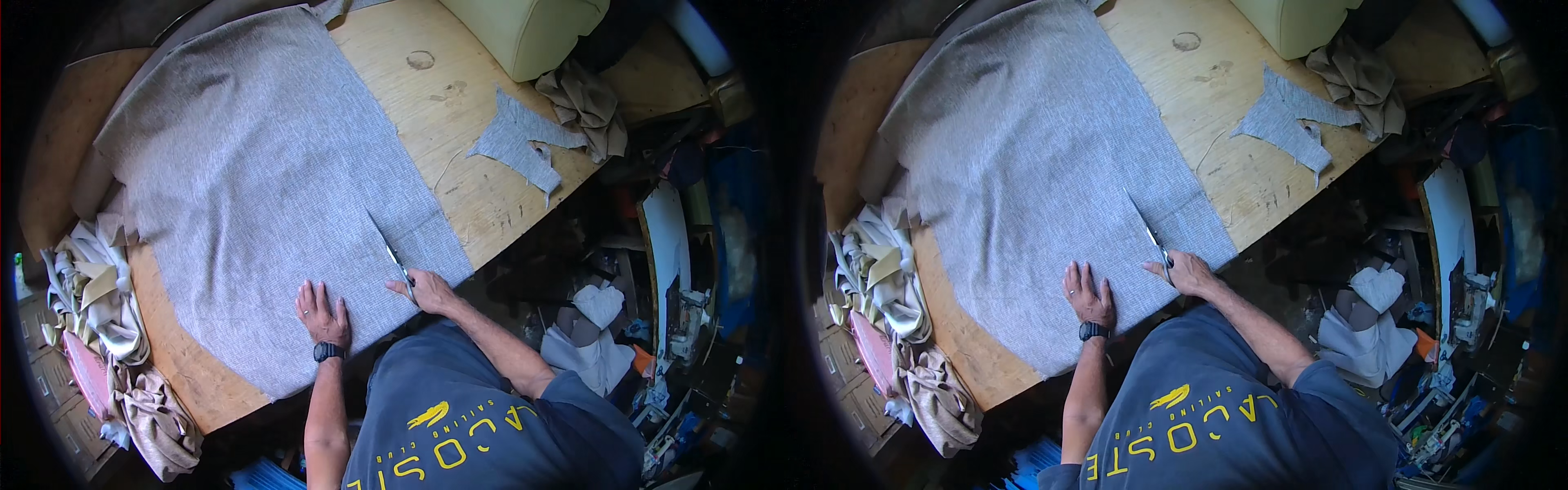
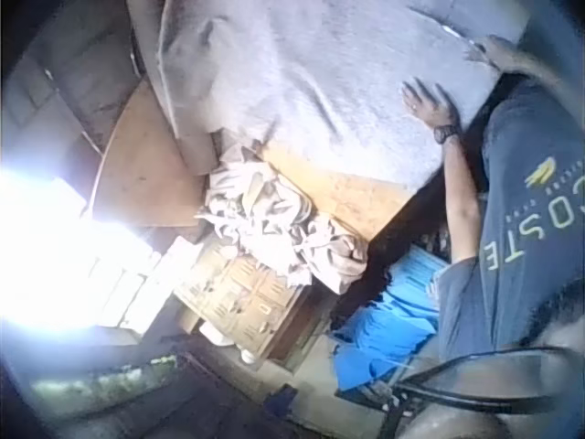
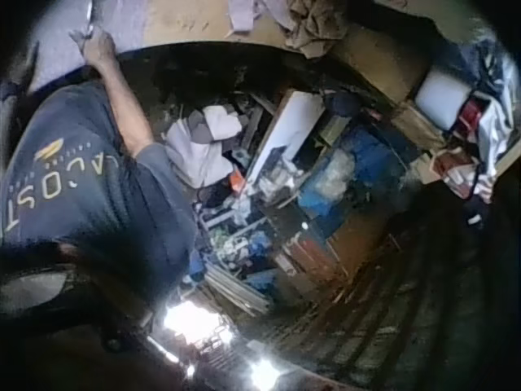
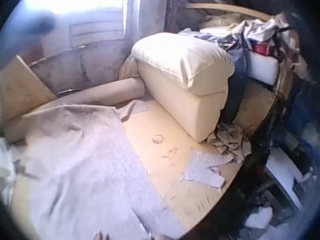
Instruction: The person cuts a large piece of light gray woven fabric into smaller rectangular sections using a pair of shears. They repeatedly smooth the fabric on a wooden workbench, make straight cuts, and fold the material to align edges for subsequent cuts.
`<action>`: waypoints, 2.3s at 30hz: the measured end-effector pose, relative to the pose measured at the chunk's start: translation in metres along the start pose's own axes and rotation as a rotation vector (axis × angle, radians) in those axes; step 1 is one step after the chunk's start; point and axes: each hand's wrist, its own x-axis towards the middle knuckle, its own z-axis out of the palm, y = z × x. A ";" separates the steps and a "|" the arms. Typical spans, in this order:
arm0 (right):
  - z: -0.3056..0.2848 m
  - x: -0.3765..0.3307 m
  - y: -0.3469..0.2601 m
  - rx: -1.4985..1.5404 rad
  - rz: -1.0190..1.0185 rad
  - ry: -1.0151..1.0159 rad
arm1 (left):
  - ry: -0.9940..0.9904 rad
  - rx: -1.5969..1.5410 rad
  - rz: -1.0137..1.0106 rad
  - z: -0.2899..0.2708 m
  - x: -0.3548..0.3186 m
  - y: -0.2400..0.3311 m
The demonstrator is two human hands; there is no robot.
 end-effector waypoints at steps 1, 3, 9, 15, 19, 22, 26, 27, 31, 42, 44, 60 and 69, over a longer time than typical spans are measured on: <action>0.000 0.001 0.003 0.070 -0.012 -0.003 | 0.002 0.004 0.003 0.000 0.001 0.001; 0.003 0.003 0.010 0.210 -0.035 -0.010 | 0.005 0.011 0.010 0.000 0.001 0.002; -0.001 0.010 0.004 0.141 -0.064 0.006 | -0.007 -0.021 -0.015 -0.001 0.002 0.006; -0.011 0.046 -0.022 0.089 -0.073 0.035 | -0.017 0.015 -0.004 0.001 0.001 0.000; -0.005 0.053 -0.012 0.154 -0.057 0.005 | -0.031 0.015 -0.011 0.000 0.003 0.001; -0.015 0.047 -0.022 0.282 -0.001 -0.080 | -0.035 0.004 -0.020 -0.003 0.004 0.001; -0.014 0.064 -0.027 0.141 -0.128 0.083 | -0.037 0.001 -0.008 -0.003 0.004 0.003; -0.010 0.079 -0.025 0.094 -0.154 0.129 | -0.047 0.002 -0.014 -0.004 0.005 0.004; -0.030 0.082 -0.048 0.138 -0.096 0.022 | -0.061 0.004 -0.030 -0.006 0.004 0.005; -0.037 0.130 -0.070 0.124 -0.198 0.138 | -0.100 -0.001 -0.049 -0.006 0.005 0.002; -0.044 0.138 -0.078 0.165 -0.179 0.110 | -0.097 0.004 -0.041 -0.004 0.006 0.001; -0.074 0.168 -0.128 0.309 -0.112 -0.034 | -0.127 -0.013 -0.061 -0.004 0.003 -0.006; -0.092 0.219 -0.153 0.271 -0.224 0.067 | -0.108 -0.031 -0.043 -0.006 0.005 0.001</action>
